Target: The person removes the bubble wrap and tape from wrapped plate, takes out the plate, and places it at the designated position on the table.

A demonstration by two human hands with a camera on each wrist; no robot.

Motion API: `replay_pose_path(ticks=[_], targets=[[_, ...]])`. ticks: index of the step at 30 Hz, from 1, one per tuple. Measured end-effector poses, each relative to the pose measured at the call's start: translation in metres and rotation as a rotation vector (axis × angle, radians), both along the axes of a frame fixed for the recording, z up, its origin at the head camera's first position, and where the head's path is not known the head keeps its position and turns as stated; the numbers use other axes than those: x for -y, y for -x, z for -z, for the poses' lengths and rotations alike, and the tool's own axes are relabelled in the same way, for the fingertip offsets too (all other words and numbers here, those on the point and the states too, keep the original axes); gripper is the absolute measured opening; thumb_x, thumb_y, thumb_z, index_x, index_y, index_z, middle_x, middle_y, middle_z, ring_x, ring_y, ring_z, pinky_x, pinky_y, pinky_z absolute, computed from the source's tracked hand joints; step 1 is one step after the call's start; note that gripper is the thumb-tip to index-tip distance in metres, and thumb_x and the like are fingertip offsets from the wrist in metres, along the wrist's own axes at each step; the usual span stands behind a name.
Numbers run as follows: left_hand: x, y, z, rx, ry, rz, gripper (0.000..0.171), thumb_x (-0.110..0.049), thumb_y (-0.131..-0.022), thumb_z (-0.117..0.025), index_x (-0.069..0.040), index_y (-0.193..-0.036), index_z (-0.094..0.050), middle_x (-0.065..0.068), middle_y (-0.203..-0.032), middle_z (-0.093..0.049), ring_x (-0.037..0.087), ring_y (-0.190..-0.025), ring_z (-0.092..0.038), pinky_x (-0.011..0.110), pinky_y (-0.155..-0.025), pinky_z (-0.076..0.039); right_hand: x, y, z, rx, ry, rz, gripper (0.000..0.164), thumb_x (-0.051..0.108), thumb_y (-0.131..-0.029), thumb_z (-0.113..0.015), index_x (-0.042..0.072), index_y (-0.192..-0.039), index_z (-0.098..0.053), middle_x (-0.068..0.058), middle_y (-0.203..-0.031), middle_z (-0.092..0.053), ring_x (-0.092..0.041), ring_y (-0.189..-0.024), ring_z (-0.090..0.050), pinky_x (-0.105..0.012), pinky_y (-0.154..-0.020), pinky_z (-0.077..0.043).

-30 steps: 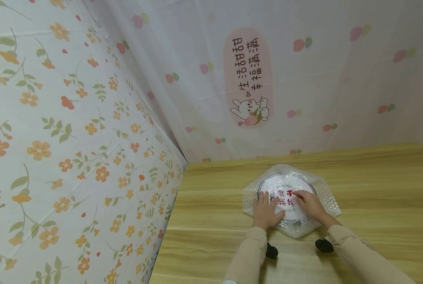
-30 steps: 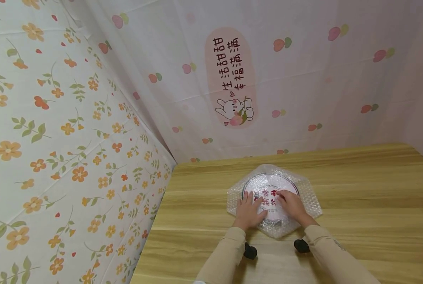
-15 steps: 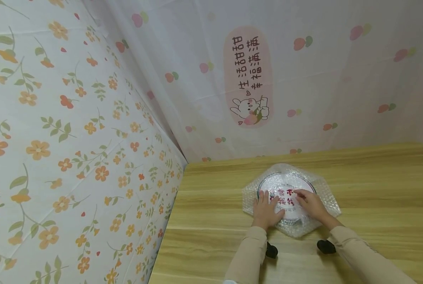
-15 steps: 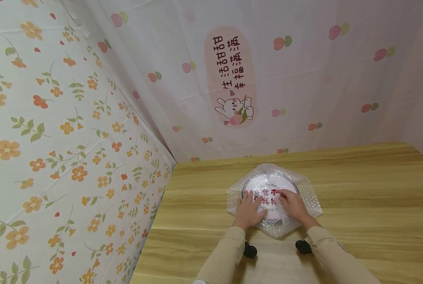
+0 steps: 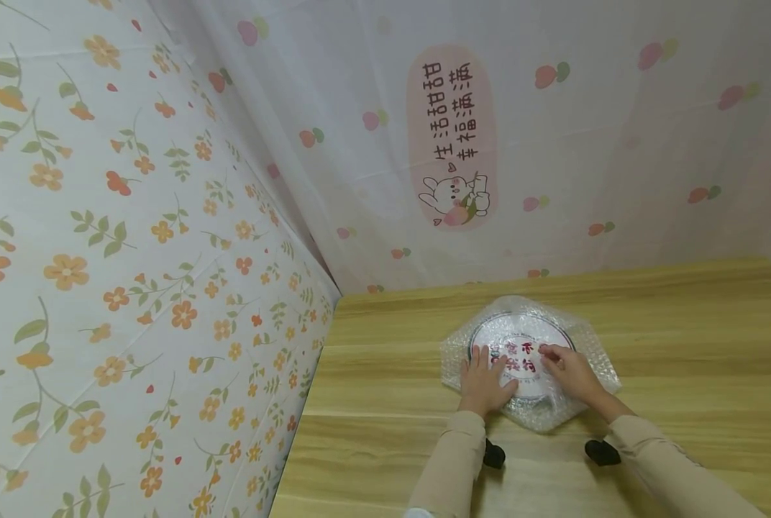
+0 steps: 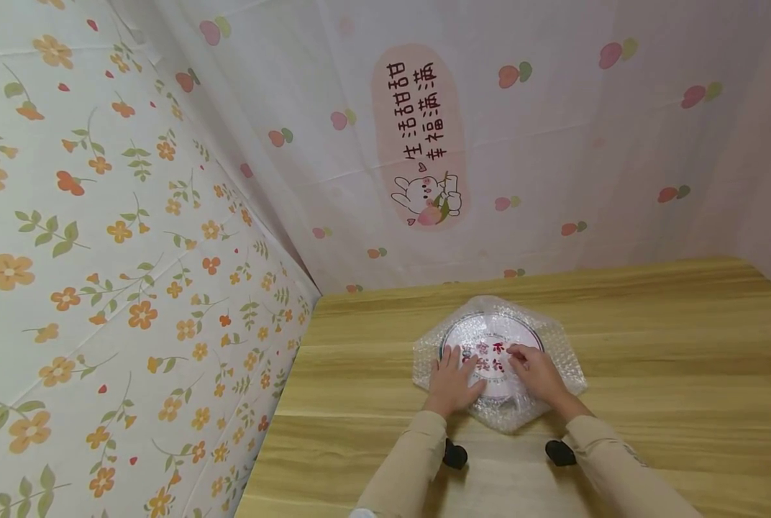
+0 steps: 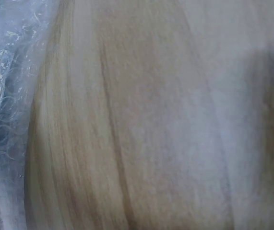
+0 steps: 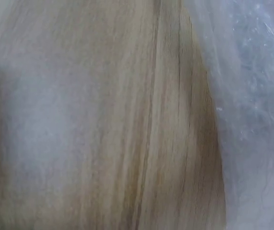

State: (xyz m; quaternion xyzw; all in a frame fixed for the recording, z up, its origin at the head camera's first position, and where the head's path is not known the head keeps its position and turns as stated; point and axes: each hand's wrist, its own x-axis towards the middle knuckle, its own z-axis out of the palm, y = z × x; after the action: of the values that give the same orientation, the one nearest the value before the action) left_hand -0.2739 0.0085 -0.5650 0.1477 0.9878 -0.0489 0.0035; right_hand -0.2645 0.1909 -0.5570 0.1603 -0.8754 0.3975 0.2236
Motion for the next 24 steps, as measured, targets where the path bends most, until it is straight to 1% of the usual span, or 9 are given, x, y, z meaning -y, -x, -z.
replay_pose_path(ticks=[4,8,12,15,17,19,21,24], targets=[[0.0000,0.0000,0.0007,-0.005,0.001,0.005,0.056,-0.064,-0.084,-0.030,-0.042,-0.135,-0.032,-0.003,-0.145,-0.024,0.019,-0.133,-0.015,0.040,-0.101,-0.023,-0.0002,-0.0014,-0.0011,-0.009,0.006,0.003,0.013,-0.008,-0.075,-0.062,-0.009,-0.087,-0.063,-0.014,-0.078,-0.064,-0.011,-0.065,-0.053,-0.025,-0.054,-0.043],[-0.0002,-0.0001,0.0010,-0.004,0.002,0.001,0.056,-0.064,-0.084,-0.029,-0.043,-0.135,-0.032,-0.003,-0.145,-0.024,0.018,-0.133,-0.014,0.040,-0.102,-0.023,-0.0011,-0.0029,0.0000,-0.024,0.007,0.005,0.014,-0.008,-0.074,-0.063,-0.009,-0.087,-0.063,-0.015,-0.078,-0.064,-0.011,-0.066,-0.054,-0.024,-0.055,-0.043],[0.0005,-0.0006,0.0004,-0.008,-0.004,0.006,0.055,-0.064,-0.084,-0.030,-0.042,-0.135,-0.033,-0.002,-0.144,-0.025,0.019,-0.133,-0.015,0.040,-0.101,-0.023,-0.0022,-0.0034,0.0031,-0.064,0.033,0.004,0.016,-0.009,-0.072,-0.064,-0.008,-0.087,-0.063,-0.016,-0.079,-0.065,-0.010,-0.067,-0.055,-0.018,-0.057,-0.042],[0.0010,-0.0014,-0.0015,-0.014,-0.006,0.013,0.055,-0.063,-0.085,-0.030,-0.041,-0.135,-0.034,-0.002,-0.144,-0.025,0.019,-0.132,-0.016,0.040,-0.101,-0.024,-0.0029,-0.0030,0.0056,-0.101,0.067,-0.009,0.019,-0.010,-0.071,-0.064,-0.008,-0.089,-0.063,-0.015,-0.075,-0.064,-0.007,-0.065,-0.054,-0.013,-0.056,-0.038],[0.0013,-0.0022,-0.0034,-0.019,-0.005,0.015,0.055,-0.063,-0.085,-0.030,-0.041,-0.135,-0.034,-0.002,-0.144,-0.025,0.019,-0.132,-0.017,0.040,-0.101,-0.024,-0.0032,-0.0029,0.0065,-0.114,0.089,-0.019,0.022,-0.010,-0.070,-0.063,-0.007,-0.092,-0.062,-0.013,-0.072,-0.063,-0.005,-0.064,-0.053,-0.012,-0.054,-0.037],[0.0014,-0.0030,-0.0051,-0.023,-0.009,0.015,0.055,-0.063,-0.085,-0.030,-0.041,-0.135,-0.034,-0.002,-0.144,-0.026,0.019,-0.132,-0.017,0.040,-0.101,-0.024,-0.0031,-0.0036,0.0066,-0.116,0.106,-0.022,0.025,-0.011,-0.069,-0.064,-0.007,-0.094,-0.061,-0.010,-0.068,-0.061,-0.003,-0.063,-0.051,-0.013,-0.052,-0.035],[0.0013,-0.0037,-0.0063,-0.025,-0.015,0.014,0.055,-0.063,-0.084,-0.031,-0.041,-0.135,-0.035,-0.002,-0.144,-0.026,0.019,-0.132,-0.018,0.040,-0.101,-0.024,-0.0029,-0.0049,0.0056,-0.109,0.125,-0.024,0.028,-0.011,-0.068,-0.064,-0.007,-0.096,-0.060,-0.008,-0.068,-0.061,-0.002,-0.062,-0.051,-0.014,-0.051,-0.035],[0.0014,-0.0044,-0.0076,-0.025,-0.020,0.014,0.055,-0.063,-0.084,-0.031,-0.041,-0.135,-0.035,-0.002,-0.144,-0.026,0.019,-0.132,-0.018,0.040,-0.101,-0.024,-0.0028,-0.0067,0.0036,-0.093,0.148,-0.027,0.029,-0.011,-0.068,-0.064,-0.008,-0.096,-0.060,-0.007,-0.068,-0.060,-0.002,-0.062,-0.050,-0.015,-0.051,-0.035]])
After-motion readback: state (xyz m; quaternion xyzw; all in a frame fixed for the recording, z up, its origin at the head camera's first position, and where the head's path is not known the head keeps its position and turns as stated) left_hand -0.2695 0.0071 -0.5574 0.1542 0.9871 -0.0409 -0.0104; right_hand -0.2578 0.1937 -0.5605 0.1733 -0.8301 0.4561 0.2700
